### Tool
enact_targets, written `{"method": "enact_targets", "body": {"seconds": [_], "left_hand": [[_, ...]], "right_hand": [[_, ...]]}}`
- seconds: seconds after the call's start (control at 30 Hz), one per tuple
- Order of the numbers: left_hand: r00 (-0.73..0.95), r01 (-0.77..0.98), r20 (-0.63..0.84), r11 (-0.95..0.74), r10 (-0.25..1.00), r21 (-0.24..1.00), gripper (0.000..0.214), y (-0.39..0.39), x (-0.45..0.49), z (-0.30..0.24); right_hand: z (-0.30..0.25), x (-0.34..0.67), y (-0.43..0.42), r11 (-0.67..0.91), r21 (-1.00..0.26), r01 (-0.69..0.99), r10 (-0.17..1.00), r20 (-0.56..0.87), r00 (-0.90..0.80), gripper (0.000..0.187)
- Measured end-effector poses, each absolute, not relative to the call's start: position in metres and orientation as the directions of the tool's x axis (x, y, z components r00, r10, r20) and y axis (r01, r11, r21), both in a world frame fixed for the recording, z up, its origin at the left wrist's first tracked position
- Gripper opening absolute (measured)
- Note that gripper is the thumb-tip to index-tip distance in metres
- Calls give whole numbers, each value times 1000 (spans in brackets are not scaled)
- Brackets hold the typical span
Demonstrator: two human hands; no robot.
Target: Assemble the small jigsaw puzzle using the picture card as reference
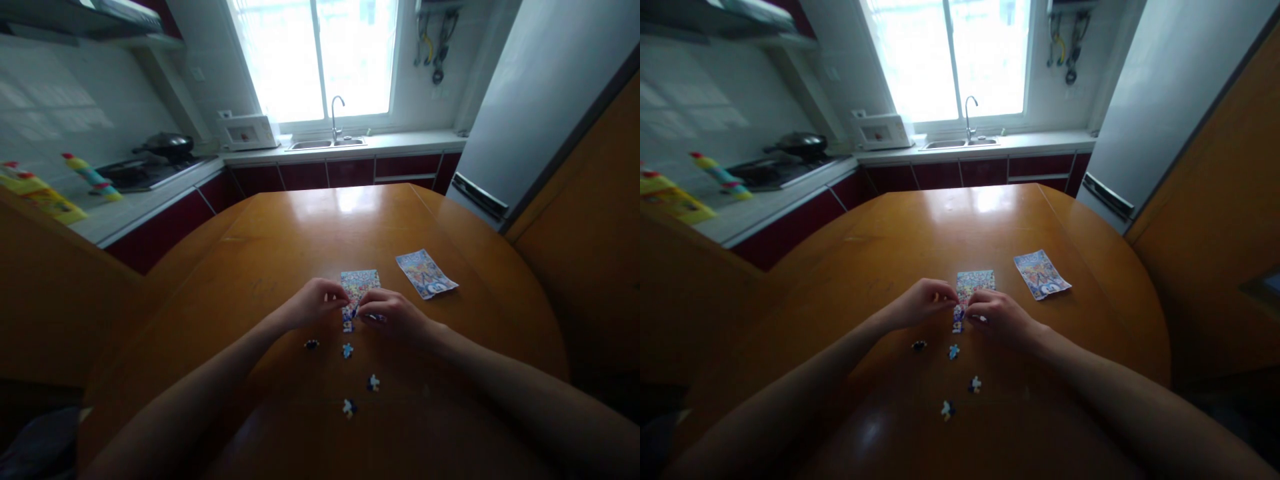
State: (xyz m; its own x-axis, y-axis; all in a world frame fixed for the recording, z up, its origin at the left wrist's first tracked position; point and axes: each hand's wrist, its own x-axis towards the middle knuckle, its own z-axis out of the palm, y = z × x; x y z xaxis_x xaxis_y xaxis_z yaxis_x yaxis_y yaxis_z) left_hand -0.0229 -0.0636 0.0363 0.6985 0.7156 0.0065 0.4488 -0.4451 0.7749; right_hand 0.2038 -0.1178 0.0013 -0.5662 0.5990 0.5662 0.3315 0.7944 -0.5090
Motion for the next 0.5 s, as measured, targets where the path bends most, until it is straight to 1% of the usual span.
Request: {"method": "enact_targets", "body": {"seconds": [0.07, 0.17, 0.33, 0.5], "left_hand": [[699, 511, 21, -520, 715, 685, 17, -66, -23, 33], [692, 562, -23, -519, 721, 644, 15, -69, -22, 25], [682, 568, -60, -477, 729, 671, 15, -68, -21, 16], [679, 568, -85, -448, 729, 691, 15, -66, -21, 15]], "right_hand": [[-2, 207, -114, 779, -507, 369, 619, 526, -583, 13], [-5, 209, -111, 778, -477, 409, 622, 495, -607, 14], [-4, 206, -113, 785, -411, 463, 617, 458, -640, 16], [-3, 203, -114, 788, -401, 466, 612, 437, -659, 18]]}}
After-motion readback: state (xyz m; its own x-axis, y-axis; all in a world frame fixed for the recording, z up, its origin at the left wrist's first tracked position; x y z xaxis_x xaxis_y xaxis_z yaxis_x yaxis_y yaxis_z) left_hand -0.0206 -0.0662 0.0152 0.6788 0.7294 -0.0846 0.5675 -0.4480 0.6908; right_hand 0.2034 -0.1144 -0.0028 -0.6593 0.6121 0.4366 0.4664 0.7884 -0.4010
